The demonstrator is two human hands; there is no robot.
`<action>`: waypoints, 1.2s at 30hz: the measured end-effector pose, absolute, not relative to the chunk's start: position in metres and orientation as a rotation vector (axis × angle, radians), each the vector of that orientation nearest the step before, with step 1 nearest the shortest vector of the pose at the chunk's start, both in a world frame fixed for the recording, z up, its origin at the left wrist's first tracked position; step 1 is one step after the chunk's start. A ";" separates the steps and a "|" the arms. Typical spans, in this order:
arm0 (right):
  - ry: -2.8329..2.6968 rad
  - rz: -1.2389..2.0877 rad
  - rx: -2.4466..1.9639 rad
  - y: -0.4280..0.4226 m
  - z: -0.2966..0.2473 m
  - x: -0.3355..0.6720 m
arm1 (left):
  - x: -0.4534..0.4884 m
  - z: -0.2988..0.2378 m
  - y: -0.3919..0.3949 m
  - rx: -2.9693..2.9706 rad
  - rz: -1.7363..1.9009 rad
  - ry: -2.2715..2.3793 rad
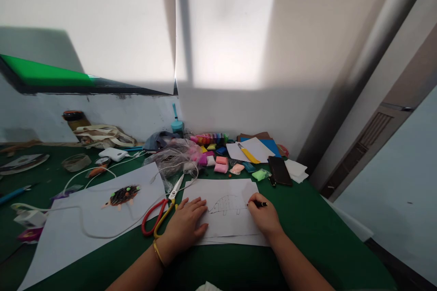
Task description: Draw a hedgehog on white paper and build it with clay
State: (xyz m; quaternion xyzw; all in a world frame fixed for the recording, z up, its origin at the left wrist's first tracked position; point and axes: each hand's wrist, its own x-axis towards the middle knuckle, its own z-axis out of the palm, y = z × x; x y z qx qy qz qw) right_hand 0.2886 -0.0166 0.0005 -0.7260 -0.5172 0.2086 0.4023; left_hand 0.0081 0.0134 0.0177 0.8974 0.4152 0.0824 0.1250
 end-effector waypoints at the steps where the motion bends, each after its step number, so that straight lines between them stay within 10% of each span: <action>1: -1.288 0.522 -1.824 -0.017 0.001 0.290 | 0.008 0.018 0.013 2.611 0.238 1.213; 20: -0.699 0.964 -1.315 -0.004 -0.024 0.344 | 0.006 0.013 0.011 2.683 0.370 1.214; 36: -1.119 0.570 -1.934 -0.023 -0.014 0.407 | 0.008 0.012 0.006 2.777 0.615 1.156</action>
